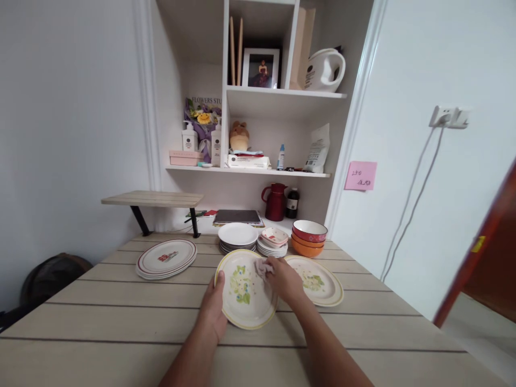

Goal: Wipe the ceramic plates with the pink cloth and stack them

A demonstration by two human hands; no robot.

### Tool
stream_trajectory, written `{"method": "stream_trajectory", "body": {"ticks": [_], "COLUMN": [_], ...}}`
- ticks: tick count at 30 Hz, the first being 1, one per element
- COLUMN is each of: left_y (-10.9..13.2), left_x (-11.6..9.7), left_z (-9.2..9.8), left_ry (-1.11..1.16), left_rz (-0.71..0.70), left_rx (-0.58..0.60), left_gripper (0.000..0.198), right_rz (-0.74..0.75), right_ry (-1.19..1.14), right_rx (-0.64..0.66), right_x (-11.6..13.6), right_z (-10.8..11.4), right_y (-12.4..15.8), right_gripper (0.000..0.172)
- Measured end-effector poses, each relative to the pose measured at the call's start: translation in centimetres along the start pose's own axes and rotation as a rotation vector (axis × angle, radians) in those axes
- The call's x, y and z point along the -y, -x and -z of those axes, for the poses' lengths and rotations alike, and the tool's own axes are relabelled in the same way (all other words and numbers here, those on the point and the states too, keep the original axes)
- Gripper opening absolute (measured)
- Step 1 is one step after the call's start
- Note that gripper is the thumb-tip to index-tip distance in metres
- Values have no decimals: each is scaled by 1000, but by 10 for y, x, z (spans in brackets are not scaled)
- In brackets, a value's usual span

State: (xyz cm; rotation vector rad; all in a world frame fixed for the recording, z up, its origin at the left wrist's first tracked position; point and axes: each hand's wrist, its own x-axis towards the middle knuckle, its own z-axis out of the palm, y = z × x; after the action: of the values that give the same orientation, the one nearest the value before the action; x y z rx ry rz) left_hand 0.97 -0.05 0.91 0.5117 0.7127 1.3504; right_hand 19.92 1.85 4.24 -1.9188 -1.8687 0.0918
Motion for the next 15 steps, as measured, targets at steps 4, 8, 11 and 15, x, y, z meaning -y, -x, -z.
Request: {"method": "stream_trajectory", "body": {"ticks": [4, 8, 11, 15], "left_y": [3, 4, 3, -6], "left_x": [3, 7, 8, 11], "left_z": [-5, -7, -6, 2], "left_ry": [-94, -158, -215, -304], "left_rz": [-60, -100, -120, -215], "left_rx": [-56, -53, -13, 40], "left_gripper": [45, 44, 48, 53], "right_rz": [-76, 31, 240, 521], "right_ry": [-50, -179, -285, -429], "right_rx": [-142, -224, -216, -117], "right_x": [13, 27, 38, 54], "right_z": [-8, -16, -20, -22], "right_y": [-12, -19, -15, -1], "right_gripper": [28, 33, 40, 42]}}
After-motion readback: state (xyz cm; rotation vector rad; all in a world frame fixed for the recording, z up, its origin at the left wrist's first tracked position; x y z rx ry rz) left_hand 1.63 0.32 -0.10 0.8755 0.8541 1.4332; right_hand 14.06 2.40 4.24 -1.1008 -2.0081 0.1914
